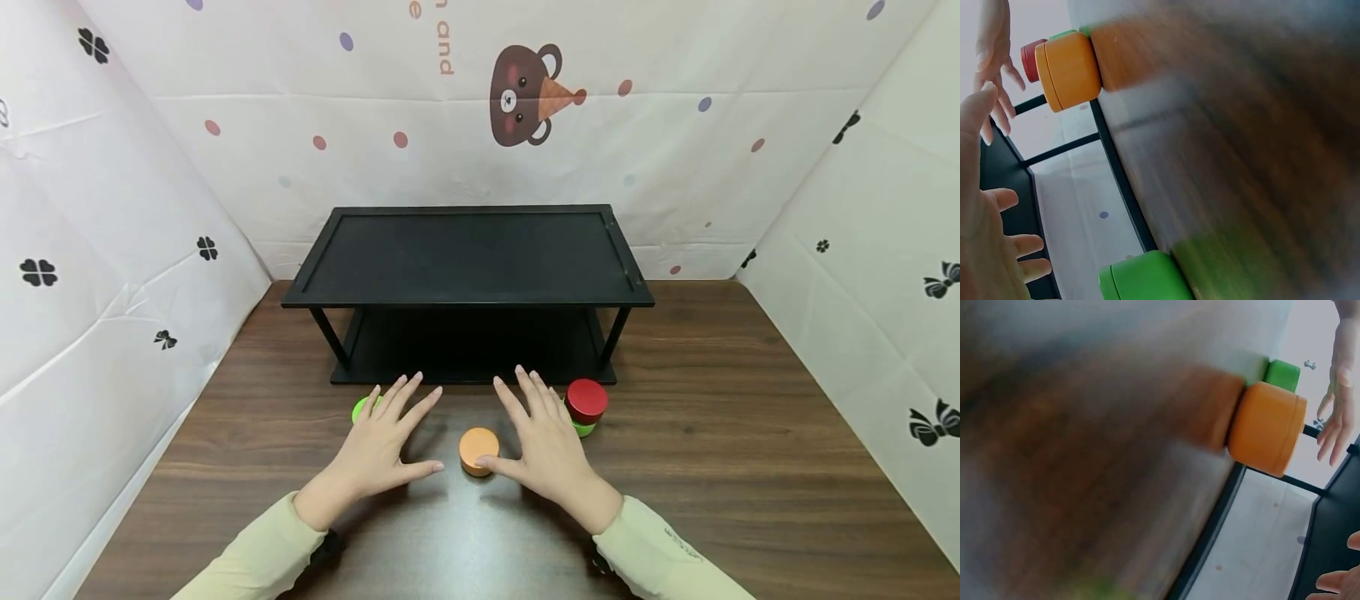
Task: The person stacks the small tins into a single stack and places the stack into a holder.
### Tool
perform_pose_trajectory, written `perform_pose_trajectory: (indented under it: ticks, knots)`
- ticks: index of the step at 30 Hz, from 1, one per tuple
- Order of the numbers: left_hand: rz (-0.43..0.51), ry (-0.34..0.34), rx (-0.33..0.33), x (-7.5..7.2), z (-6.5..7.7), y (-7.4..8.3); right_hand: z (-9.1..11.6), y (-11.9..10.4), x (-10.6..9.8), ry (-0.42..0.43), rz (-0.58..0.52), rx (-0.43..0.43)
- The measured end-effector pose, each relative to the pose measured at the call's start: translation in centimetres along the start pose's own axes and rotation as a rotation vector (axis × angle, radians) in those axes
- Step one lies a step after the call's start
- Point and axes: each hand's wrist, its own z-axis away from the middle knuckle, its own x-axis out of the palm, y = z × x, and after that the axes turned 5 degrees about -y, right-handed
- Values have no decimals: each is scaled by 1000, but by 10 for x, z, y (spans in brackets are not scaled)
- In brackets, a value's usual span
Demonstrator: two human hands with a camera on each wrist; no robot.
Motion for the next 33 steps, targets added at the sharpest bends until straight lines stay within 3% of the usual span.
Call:
perform_pose_trajectory:
  ticks: [15, 33]
  knots:
    - [15, 103, -22, -4, -2, -7, -3, 9, -20, 72, -38, 58]
    - [40, 124, -68, -1, 0, -23, 4, 29, -27, 147, -35, 112]
